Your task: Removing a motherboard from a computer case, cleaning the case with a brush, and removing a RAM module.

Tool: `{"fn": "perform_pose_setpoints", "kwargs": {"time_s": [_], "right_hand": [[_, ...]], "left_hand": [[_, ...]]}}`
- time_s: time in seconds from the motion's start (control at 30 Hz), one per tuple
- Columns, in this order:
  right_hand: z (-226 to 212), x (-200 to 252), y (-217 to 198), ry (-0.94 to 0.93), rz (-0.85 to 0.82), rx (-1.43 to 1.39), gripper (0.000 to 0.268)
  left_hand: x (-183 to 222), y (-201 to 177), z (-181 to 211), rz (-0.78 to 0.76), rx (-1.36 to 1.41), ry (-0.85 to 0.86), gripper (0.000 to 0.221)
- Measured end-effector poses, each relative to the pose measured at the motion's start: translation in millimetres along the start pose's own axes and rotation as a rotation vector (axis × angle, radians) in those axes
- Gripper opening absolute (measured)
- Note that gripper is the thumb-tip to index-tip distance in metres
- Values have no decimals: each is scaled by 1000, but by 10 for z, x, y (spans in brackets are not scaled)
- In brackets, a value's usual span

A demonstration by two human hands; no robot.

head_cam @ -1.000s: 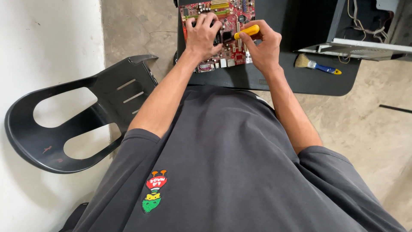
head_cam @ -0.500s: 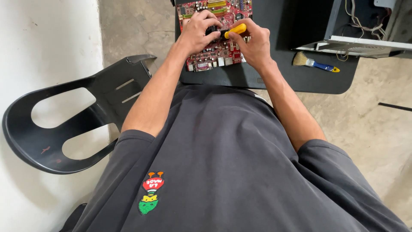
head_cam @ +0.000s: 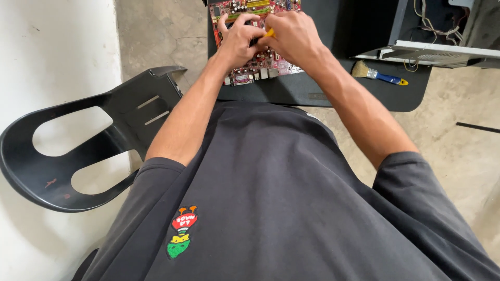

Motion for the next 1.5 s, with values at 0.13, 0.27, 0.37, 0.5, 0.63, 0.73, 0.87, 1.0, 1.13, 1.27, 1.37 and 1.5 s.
{"fn": "perform_pose_setpoints", "kwargs": {"time_s": [0.13, 0.27, 0.37, 0.5, 0.63, 0.73, 0.87, 1.0, 1.13, 1.27, 1.37, 1.5], "right_hand": [[1, -222, 256, 123, -384, 352, 54], [-224, -263, 202, -295, -340, 445, 25], [-375, -263, 105, -395, -545, 366, 23], [-628, -287, 96, -784, -46, 479, 8], [-470, -436, 285, -377, -279, 484, 23], [-426, -348, 374, -431, -366, 414, 12], [-511, -278, 116, -452, -309, 279, 18], [-328, -385, 129, -501, -277, 556, 18], [-334, -299, -24, -346, -401, 390, 60], [-323, -360, -78, -320, -327, 481, 34], [-414, -252, -63, -405, -425, 298, 60], [-247, -285, 32, -321, -283, 370, 39]], "left_hand": [[52, -77, 62, 121, 27, -9, 18], [127, -130, 76, 168, 101, 8, 16], [73, 23, -25, 147, 17, 85, 49], [141, 308, -319, 14, -337, 10, 67], [101, 174, -383, 110, -554, -125, 108], [166, 122, -368, 76, -554, -123, 100], [199, 189, -451, 12, -640, -135, 94], [74, 23, -364, 43, -572, -121, 99], [68, 82, -349, -36, -620, -158, 94], [38, -30, -311, -38, -549, -186, 92], [70, 36, -298, -130, -549, -198, 94], [63, -32, -239, -50, -480, -192, 94]]}}
Point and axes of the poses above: each hand's wrist, its own x-axis away from the middle knuckle, its own y-axis out of the palm, z = x × y, the point moved 6 cm from there along -x, towards the middle knuckle, and after that the axes turned 6 degrees about z, right-handed, at the moved point
